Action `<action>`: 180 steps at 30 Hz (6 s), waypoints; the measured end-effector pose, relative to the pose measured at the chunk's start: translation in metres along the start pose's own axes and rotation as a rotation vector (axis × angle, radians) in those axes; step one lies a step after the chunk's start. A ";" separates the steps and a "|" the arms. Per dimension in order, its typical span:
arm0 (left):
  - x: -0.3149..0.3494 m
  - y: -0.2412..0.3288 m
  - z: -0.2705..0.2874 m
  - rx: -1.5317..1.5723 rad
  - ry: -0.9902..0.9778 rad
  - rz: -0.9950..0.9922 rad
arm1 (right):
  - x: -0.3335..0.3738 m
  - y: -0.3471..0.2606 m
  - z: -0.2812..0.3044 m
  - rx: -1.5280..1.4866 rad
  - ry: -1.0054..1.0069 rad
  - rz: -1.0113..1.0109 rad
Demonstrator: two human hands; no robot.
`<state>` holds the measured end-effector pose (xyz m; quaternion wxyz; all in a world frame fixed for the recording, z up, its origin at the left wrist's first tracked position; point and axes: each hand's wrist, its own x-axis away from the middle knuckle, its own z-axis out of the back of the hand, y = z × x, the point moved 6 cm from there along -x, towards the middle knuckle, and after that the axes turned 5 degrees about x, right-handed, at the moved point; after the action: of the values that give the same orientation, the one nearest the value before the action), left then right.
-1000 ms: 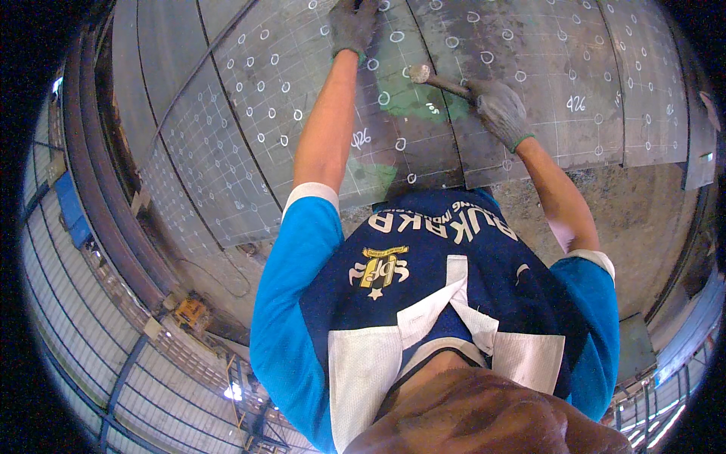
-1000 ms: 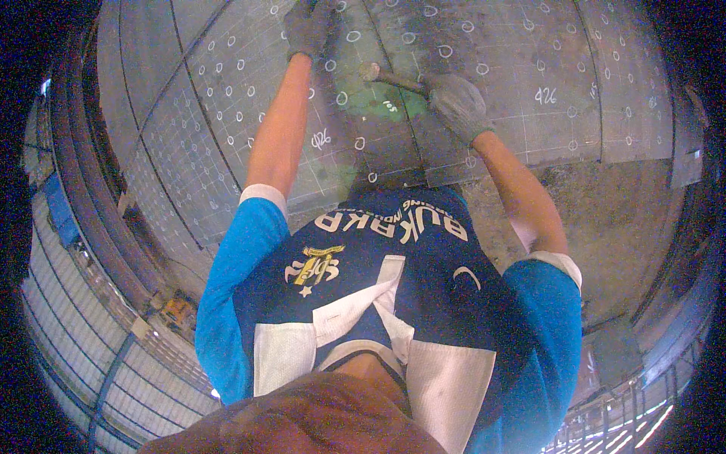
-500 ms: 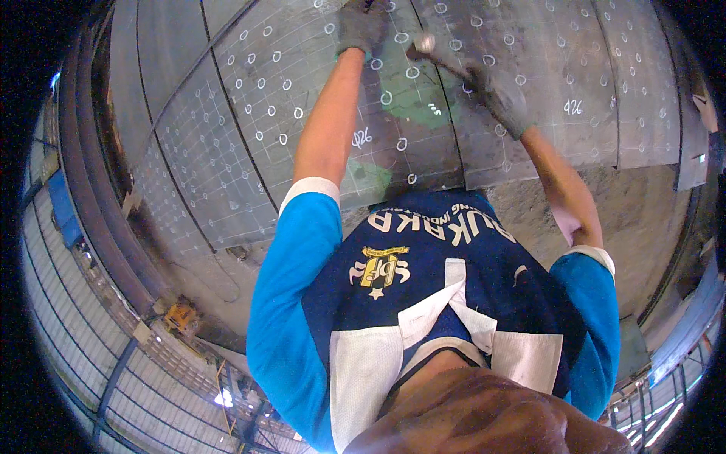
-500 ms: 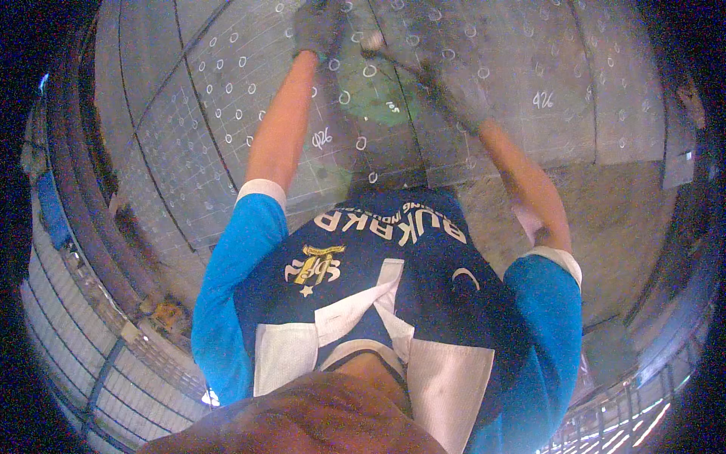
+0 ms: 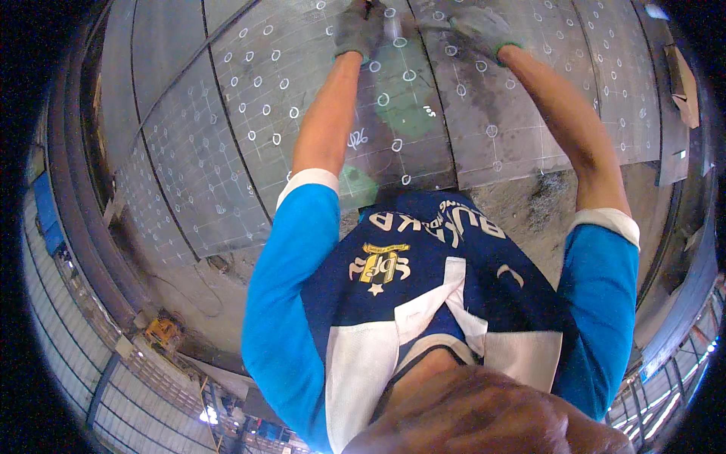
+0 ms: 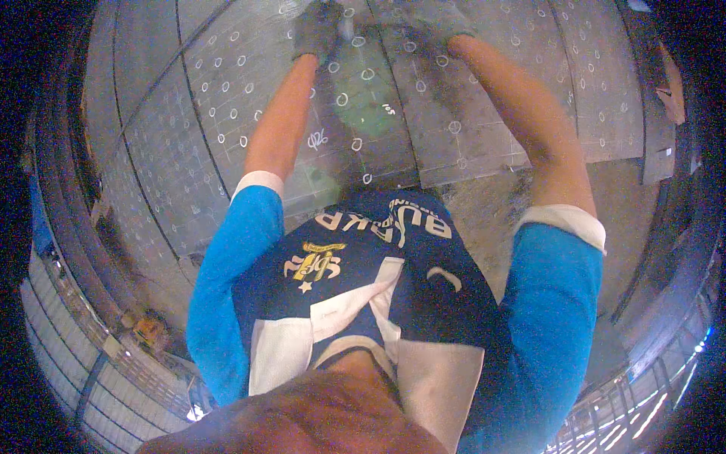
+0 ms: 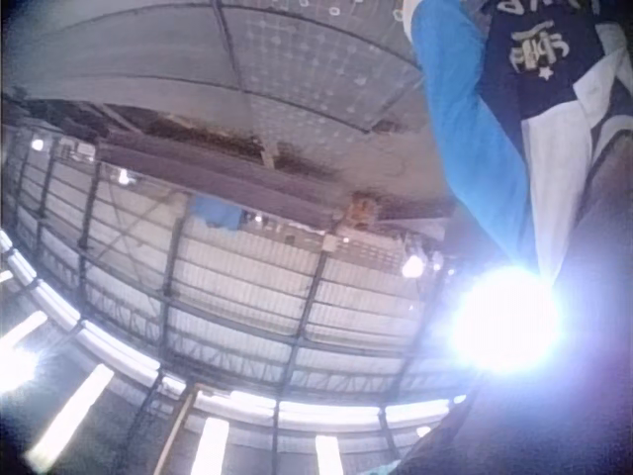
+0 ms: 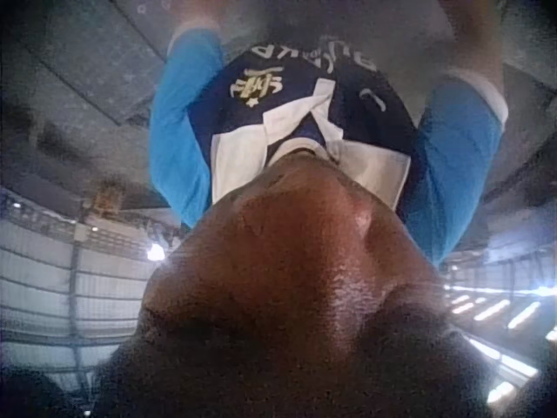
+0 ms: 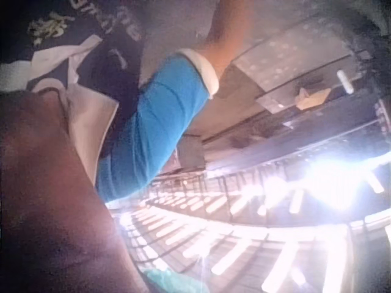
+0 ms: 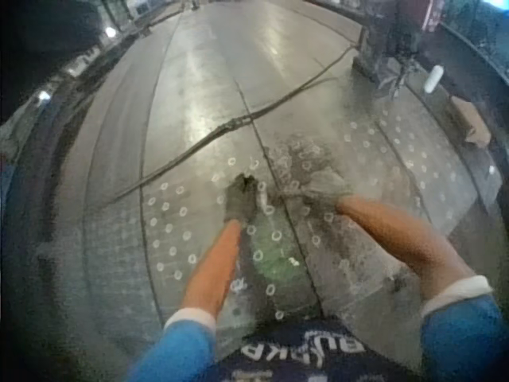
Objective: The person uses a hammer to repeatedly strike marked circular spots on large metal sheets laid out on the floor. The person moves between different sections of the sheets, continuing to hammer the marked points.
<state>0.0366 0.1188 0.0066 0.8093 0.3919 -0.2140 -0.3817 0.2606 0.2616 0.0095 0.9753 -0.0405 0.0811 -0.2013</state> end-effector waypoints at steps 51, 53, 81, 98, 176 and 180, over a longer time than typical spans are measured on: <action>-0.021 -0.005 -0.003 0.248 -0.119 0.028 | 0.157 -0.055 -0.039 -0.502 -0.255 -0.487; -0.012 0.010 0.003 0.234 -0.141 0.117 | 0.149 -0.065 -0.019 -0.641 -0.189 -0.506; -0.020 -0.010 0.021 0.321 0.071 0.031 | 0.122 -0.025 -0.030 -0.373 -0.038 -0.282; -0.033 -0.032 0.049 0.446 0.044 0.118 | 0.123 -0.053 -0.040 -0.096 -0.234 -0.177; -0.052 -0.072 0.101 0.488 0.270 0.030 | 0.065 -0.096 -0.020 -0.182 -0.199 -0.181; -0.056 -0.073 0.097 0.529 0.232 0.047 | 0.061 -0.102 -0.008 -0.194 -0.187 -0.209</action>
<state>-0.0933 0.0873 0.0037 0.7065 0.6255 -0.2211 -0.2464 0.2756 0.1437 0.0039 0.9439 -0.1613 0.0044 -0.2881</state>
